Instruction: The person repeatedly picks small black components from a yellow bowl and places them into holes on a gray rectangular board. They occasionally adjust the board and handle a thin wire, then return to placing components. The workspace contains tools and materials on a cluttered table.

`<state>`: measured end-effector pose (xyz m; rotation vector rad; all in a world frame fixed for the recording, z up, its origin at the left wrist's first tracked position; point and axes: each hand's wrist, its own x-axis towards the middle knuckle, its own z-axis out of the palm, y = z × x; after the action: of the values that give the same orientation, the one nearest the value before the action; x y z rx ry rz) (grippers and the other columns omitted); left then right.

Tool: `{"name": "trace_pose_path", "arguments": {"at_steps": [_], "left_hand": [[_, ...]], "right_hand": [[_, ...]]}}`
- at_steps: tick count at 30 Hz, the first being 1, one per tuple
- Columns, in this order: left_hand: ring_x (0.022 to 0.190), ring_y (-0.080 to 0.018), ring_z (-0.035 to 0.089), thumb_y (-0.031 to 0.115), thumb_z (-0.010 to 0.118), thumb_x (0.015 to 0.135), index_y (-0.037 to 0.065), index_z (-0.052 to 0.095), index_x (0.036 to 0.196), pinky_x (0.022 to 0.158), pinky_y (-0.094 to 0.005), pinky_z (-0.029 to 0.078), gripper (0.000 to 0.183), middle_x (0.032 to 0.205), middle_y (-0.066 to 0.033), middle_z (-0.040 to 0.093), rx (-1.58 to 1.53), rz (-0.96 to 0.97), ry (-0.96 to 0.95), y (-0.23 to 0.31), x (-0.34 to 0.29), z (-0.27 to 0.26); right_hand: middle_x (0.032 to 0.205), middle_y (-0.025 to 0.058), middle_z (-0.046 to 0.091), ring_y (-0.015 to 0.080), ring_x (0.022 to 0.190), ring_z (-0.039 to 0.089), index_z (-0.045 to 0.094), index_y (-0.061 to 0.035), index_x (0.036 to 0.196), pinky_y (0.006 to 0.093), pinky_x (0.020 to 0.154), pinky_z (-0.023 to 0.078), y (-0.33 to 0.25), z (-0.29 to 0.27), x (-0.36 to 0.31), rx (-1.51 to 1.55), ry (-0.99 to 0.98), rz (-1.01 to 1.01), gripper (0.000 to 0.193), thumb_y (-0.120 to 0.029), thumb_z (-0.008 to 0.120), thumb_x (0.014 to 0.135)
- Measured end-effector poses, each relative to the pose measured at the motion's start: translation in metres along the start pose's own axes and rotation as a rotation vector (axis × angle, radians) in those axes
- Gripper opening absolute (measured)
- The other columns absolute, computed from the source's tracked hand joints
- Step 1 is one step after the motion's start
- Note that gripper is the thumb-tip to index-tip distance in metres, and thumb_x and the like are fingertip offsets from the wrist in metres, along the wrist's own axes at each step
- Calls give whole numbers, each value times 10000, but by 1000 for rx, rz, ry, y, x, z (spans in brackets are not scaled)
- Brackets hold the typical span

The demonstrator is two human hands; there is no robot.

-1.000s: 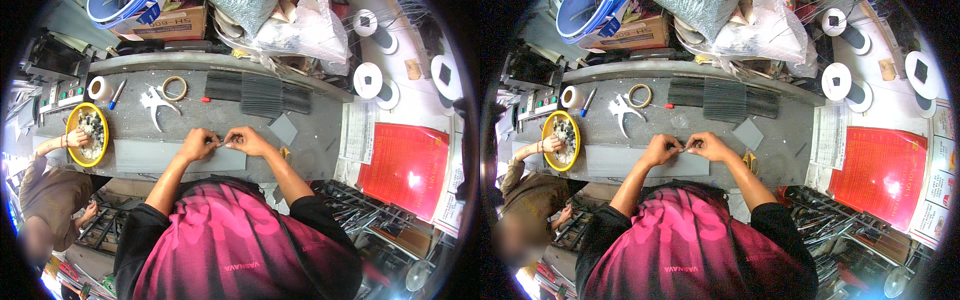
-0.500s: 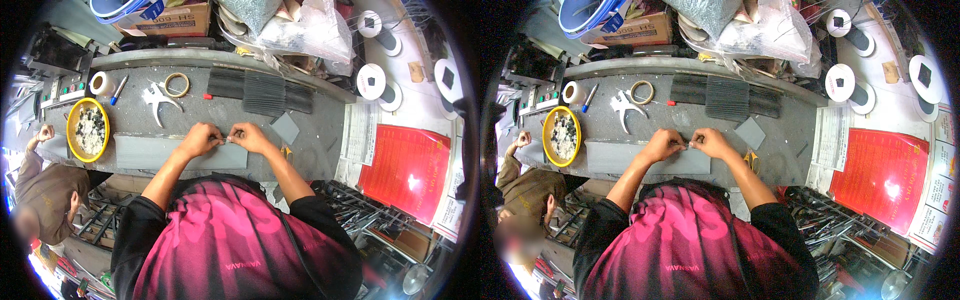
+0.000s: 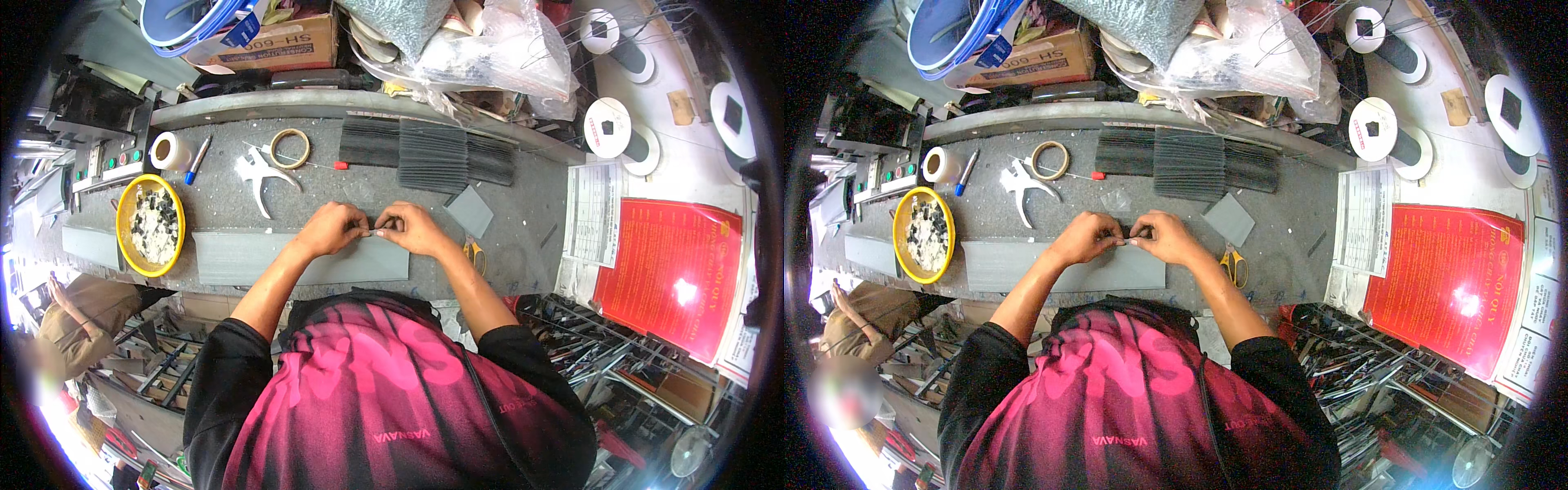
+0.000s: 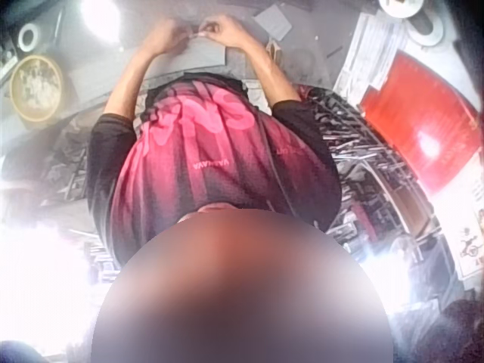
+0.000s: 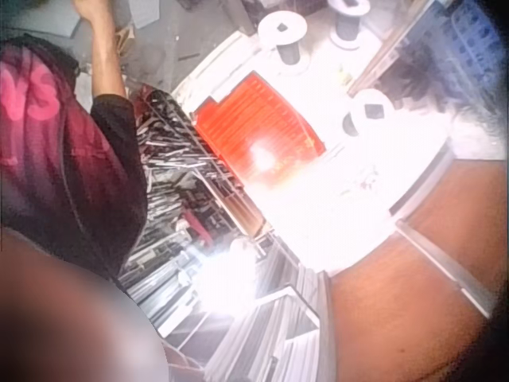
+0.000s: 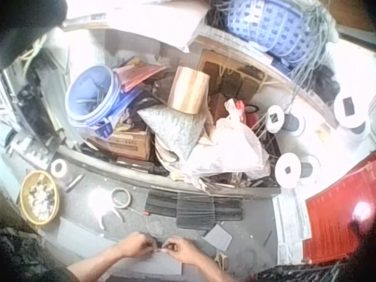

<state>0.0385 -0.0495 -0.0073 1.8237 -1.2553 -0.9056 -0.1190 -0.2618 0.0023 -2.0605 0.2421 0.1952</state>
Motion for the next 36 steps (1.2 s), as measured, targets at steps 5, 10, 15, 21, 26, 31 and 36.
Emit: {"name": "trace_pose_path", "arguments": {"at_steps": [5, 10, 15, 21, 26, 31, 36], "left_hand": [[959, -437, 753, 154, 804, 941, 53, 767, 1047, 859, -517, 595, 152, 1003, -168, 793, 137, 48, -1, 5, 0, -1], [922, -429, 751, 184, 804, 896, 61, 741, 1041, 818, -537, 604, 200, 981, -157, 767, 214, 167, 40, 8, -1, 2], [873, -405, 753, 222, 812, 827, 79, 740, 1031, 772, -528, 614, 260, 937, -139, 744, 327, 220, 42, 6, 3, 7], [844, -394, 751, 255, 815, 826, 88, 750, 1041, 748, -520, 614, 280, 910, -121, 733, 337, 262, 32, 3, 8, 9], [832, -355, 760, 288, 820, 875, 103, 763, 1045, 729, -494, 621, 257, 923, -92, 733, 432, 360, 9, -2, 7, 5], [844, -315, 767, 279, 810, 906, 115, 771, 1052, 730, -466, 626, 223, 945, -66, 734, 505, 402, 28, -1, 5, 6], [854, -301, 772, 268, 809, 904, 131, 777, 1072, 733, -461, 629, 219, 952, -51, 736, 510, 420, 40, 3, 0, 5]], "right_hand": [[833, 111, 763, 247, 732, 705, 808, -79, 1054, 418, 713, 567, -3, -8, 4, -46, -58, 6, 208, -192, 889, 899], [855, 145, 786, 265, 762, 743, 815, -68, 1032, 424, 739, 586, -9, -12, 5, -66, -94, 14, 196, -185, 874, 886], [860, 158, 795, 281, 765, 756, 833, -60, 1007, 431, 735, 587, -11, -17, 9, -122, -129, 31, 206, -201, 881, 863], [830, 161, 781, 268, 728, 735, 838, -52, 1011, 422, 714, 577, -6, -17, 12, -84, -153, 73, 230, -202, 892, 846], [818, 141, 784, 240, 711, 721, 846, -59, 1013, 403, 701, 572, 0, -13, 10, -61, -124, 58, 233, -203, 896, 837], [845, 126, 803, 225, 734, 731, 850, -58, 1003, 397, 727, 588, 5, -12, 10, -39, -97, 45, 229, -200, 894, 830], [898, 108, 833, 228, 776, 752, 856, -62, 1003, 395, 766, 610, 8, -15, 10, 43, -149, 49, 227, -205, 895, 832]]}}
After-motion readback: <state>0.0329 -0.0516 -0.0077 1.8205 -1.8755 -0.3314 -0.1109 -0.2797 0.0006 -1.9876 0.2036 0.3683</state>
